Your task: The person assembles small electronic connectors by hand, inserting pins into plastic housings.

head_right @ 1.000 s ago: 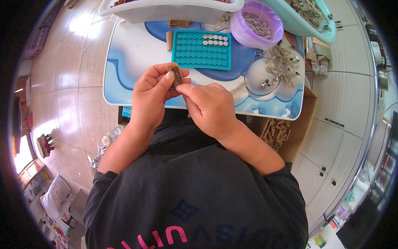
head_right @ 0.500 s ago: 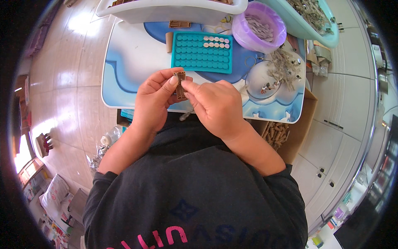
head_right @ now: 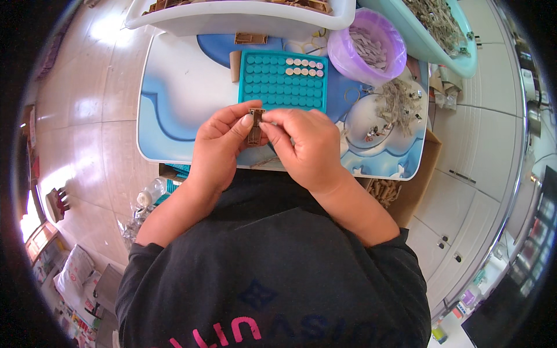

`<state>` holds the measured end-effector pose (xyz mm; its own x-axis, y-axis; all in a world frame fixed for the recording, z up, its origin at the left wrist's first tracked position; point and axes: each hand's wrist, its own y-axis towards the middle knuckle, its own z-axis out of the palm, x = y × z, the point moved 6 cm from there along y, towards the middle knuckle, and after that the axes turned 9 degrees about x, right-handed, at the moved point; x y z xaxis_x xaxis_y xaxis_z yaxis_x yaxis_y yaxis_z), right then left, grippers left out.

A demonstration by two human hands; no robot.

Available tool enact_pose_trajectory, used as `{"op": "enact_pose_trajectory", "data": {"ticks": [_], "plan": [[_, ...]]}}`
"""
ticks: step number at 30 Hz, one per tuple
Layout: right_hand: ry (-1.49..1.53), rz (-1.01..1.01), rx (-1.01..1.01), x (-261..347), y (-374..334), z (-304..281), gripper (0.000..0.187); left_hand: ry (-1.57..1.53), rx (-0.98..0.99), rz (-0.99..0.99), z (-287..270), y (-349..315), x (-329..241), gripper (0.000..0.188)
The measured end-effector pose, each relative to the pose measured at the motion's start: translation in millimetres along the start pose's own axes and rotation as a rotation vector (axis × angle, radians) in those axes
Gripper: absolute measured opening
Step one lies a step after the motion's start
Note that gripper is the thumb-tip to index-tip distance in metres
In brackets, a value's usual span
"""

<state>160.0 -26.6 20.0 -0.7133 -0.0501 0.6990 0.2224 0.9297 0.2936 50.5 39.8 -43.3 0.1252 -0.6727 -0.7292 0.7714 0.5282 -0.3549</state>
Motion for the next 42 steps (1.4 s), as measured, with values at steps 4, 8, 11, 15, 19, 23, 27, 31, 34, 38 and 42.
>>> {"op": "enact_pose_trajectory", "data": {"ticks": [4,8,11,15,19,23,27,31,34,38,42], "plan": [[-0.056,-0.014,-0.007,-6,11,1,0.013,0.026,0.044,-0.017,1,1,2,0.027],[-0.224,-0.133,0.089,1,17,0,0.011,0.092,0.059,-0.055,4,1,2,0.027],[-0.218,-0.157,0.143,-3,22,-2,0.01,0.089,0.053,-0.067,4,1,1,0.027],[-0.268,-0.021,-0.019,-32,33,-15,0.01,0.029,0.018,-0.074,3,3,-1,0.029],[-0.41,0.026,-0.06,-43,41,-14,0.008,0.009,0.005,-0.081,1,4,-1,0.029],[-0.446,-0.019,-0.049,-46,42,-10,0.008,-0.041,-0.004,-0.085,2,5,-3,0.029],[-0.227,-0.09,-0.015,-29,37,-9,0.011,-0.051,-0.012,-0.082,1,5,-3,0.029],[-0.107,-0.171,0.05,-6,32,-2,0.013,-0.072,-0.01,-0.077,-1,6,0,0.029],[-0.158,-0.209,0.078,-2,27,4,0.014,-0.085,-0.009,-0.065,-2,6,2,0.028],[-0.168,-0.221,0.117,2,24,5,0.014,-0.085,-0.024,-0.049,-3,6,2,0.026],[-0.155,-0.143,0.038,-22,31,-7,0.012,-0.093,-0.018,-0.067,0,6,-1,0.026]]}}
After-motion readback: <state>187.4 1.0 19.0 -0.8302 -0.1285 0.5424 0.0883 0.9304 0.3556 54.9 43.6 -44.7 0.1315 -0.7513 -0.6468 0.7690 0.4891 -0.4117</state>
